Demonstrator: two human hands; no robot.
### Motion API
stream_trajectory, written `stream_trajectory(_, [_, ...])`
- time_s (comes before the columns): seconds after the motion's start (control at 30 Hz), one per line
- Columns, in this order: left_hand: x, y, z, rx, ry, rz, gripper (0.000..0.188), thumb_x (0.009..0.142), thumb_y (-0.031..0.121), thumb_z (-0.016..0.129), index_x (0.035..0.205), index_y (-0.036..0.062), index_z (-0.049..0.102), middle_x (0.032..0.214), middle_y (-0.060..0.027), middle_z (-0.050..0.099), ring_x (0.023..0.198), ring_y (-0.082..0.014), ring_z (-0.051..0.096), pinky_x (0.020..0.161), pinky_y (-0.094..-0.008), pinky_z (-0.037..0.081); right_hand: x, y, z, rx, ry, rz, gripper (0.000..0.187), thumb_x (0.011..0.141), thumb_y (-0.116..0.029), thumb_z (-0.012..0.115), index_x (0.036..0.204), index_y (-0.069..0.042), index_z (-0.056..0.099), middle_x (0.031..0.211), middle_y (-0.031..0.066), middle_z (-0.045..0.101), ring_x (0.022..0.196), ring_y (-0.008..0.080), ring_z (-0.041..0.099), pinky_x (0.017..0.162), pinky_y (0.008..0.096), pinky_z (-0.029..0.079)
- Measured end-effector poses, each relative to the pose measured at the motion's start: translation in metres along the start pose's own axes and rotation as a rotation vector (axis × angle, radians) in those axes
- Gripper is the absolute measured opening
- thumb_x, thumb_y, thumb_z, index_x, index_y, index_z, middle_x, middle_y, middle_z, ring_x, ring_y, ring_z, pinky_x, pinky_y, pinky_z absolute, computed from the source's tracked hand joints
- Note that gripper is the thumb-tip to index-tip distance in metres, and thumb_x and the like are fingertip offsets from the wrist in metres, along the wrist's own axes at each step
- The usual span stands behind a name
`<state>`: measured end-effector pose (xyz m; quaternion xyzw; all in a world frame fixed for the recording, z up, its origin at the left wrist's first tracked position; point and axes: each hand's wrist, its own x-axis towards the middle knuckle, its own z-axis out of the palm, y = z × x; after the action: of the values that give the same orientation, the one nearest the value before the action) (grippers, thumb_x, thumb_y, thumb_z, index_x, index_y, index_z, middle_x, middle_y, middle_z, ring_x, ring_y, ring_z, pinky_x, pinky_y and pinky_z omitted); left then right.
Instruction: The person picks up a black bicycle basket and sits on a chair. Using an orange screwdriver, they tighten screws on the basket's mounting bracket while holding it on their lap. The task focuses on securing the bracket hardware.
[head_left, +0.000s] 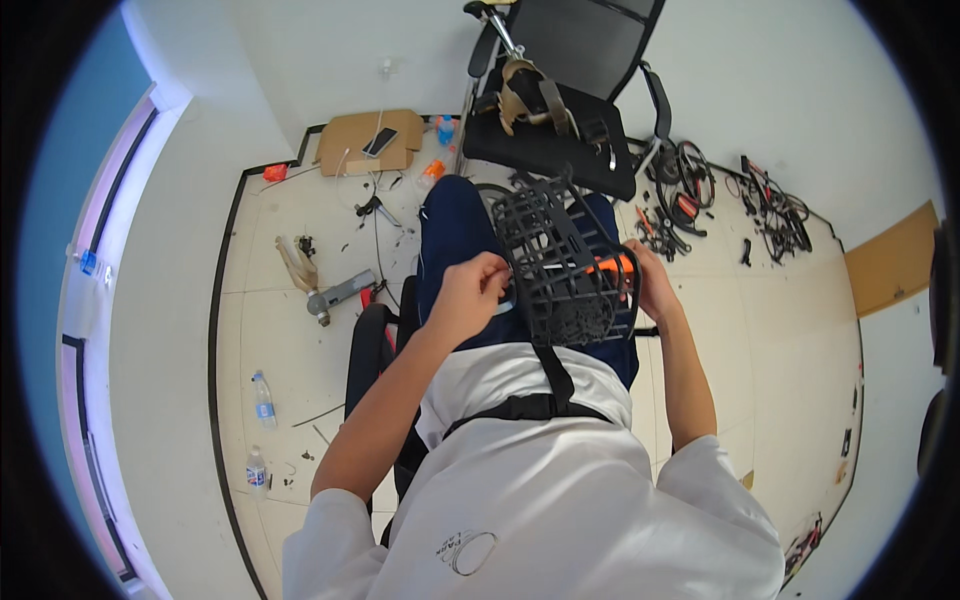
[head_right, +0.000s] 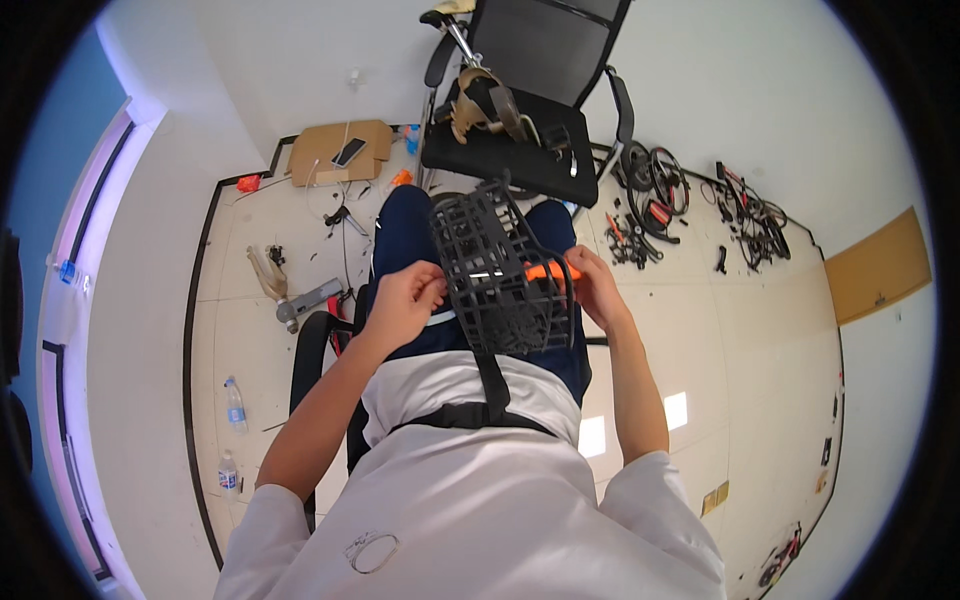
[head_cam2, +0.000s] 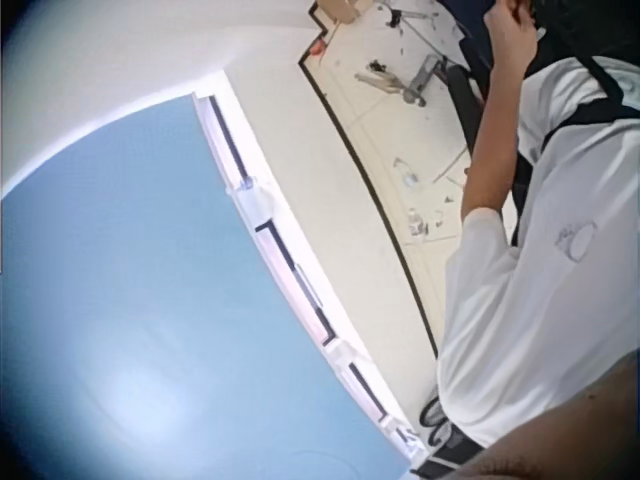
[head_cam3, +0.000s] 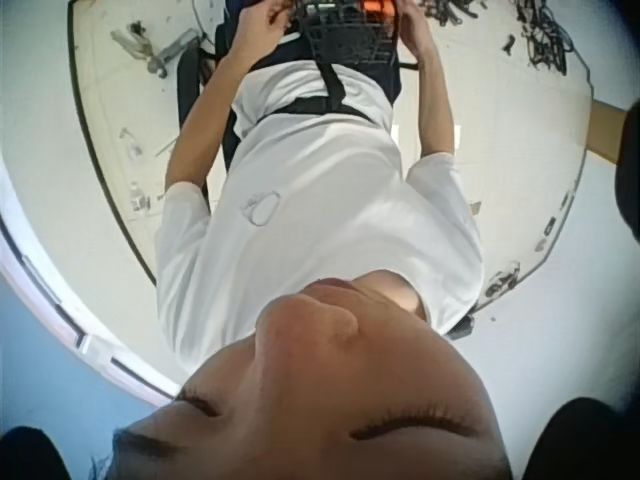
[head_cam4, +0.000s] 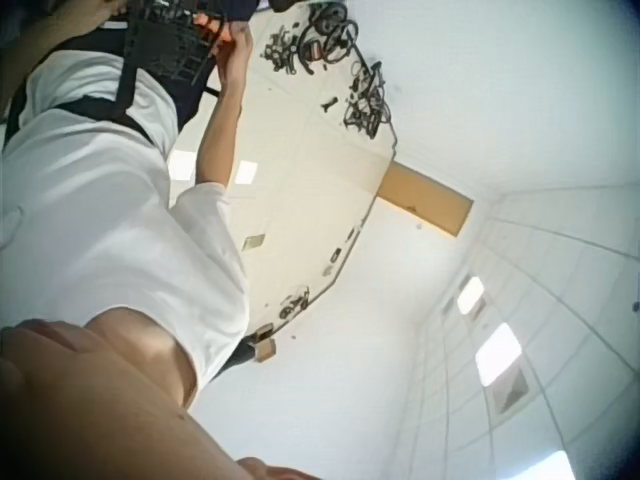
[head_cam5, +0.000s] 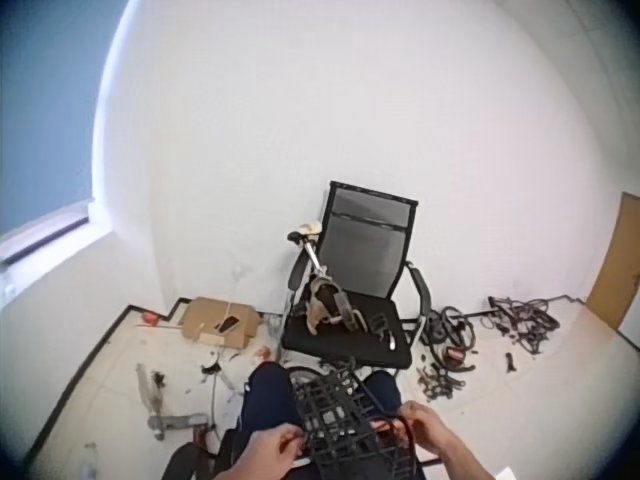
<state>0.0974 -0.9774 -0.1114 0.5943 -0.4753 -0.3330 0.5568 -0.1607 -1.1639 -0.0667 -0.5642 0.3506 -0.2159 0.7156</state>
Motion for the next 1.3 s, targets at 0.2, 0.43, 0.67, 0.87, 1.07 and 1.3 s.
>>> stream_trajectory(0.2, [0.0, 0.007, -0.003, 0.014, -0.04, 0.033, 0.01, 0.092, -0.003, 0.056, 0.1, -0.0062, 0.06, 0.083, -0.0106, 0.069, 0.071, -0.0118, 0.065, 0.066, -0.0249, 0.053, 0.0, 0.002, 0.0, 0.044, -0.035, -0.093, 0.021, 0.086, -0.026, 0.056, 0.098, -0.009, 0.05, 0.078, 0.0037, 0.056, 0.064, 0.0132, 0.055, 0.062, 0.0287, 0.046])
stream_trajectory(0.43, [-0.002, 0.016, -0.006, 0.019, -0.07, 0.025, 0.01, 0.087, -0.003, 0.064, 0.096, -0.0051, 0.061, 0.08, -0.0096, 0.068, 0.067, -0.0108, 0.063, 0.061, -0.0245, 0.051, 0.001, 0.004, 0.0, 0.042, -0.019, -0.151, 0.023, 0.088, -0.027, 0.058, 0.099, -0.007, 0.053, 0.082, 0.0033, 0.057, 0.069, 0.0108, 0.053, 0.064, 0.0238, 0.043])
stream_trajectory(0.67, [-0.002, 0.017, -0.006, 0.104, -0.055, 0.06, 0.011, 0.085, 0.001, 0.067, 0.094, -0.0049, 0.063, 0.077, -0.0127, 0.069, 0.062, -0.0133, 0.064, 0.059, -0.0255, 0.051, 0.006, 0.01, 0.001, 0.011, 0.117, -0.096, 0.024, 0.097, -0.03, 0.054, 0.096, -0.006, 0.055, 0.067, -0.0002, 0.054, 0.056, 0.0084, 0.05, 0.055, 0.0232, 0.043])
stream_trajectory(0.87, [-0.004, 0.015, -0.004, 0.152, -0.053, 0.129, 0.009, 0.085, 0.002, 0.067, 0.092, -0.0041, 0.064, 0.078, -0.0135, 0.07, 0.063, -0.0173, 0.066, 0.06, -0.0277, 0.052, 0.006, 0.004, -0.005, -0.049, 0.057, -0.06, 0.028, 0.101, -0.033, 0.051, 0.092, -0.006, 0.054, 0.062, 0.0004, 0.054, 0.051, 0.0091, 0.051, 0.045, 0.0238, 0.041])
stream_trajectory(1.07, [-0.006, 0.019, -0.005, 0.147, -0.066, 0.14, 0.009, 0.084, 0.002, 0.067, 0.091, -0.0035, 0.065, 0.078, -0.014, 0.07, 0.065, -0.02, 0.068, 0.061, -0.0286, 0.052, -0.002, -0.005, -0.001, 0.045, 0.024, -0.075, 0.034, 0.096, -0.041, 0.052, 0.103, -0.007, 0.052, 0.088, 0.0074, 0.059, 0.06, 0.0147, 0.058, 0.044, 0.0275, 0.044])
stream_trajectory(1.3, [-0.006, 0.019, -0.008, 0.191, -0.1, 0.153, 0.009, 0.086, 0.003, 0.065, 0.093, -0.003, 0.067, 0.081, -0.0135, 0.071, 0.07, -0.0193, 0.069, 0.063, -0.0285, 0.052, -0.008, -0.011, -0.011, -0.068, -0.055, -0.008, 0.033, 0.098, -0.038, 0.051, 0.095, -0.006, 0.054, 0.063, 0.0017, 0.055, 0.044, 0.011, 0.05, 0.041, 0.0228, 0.042])
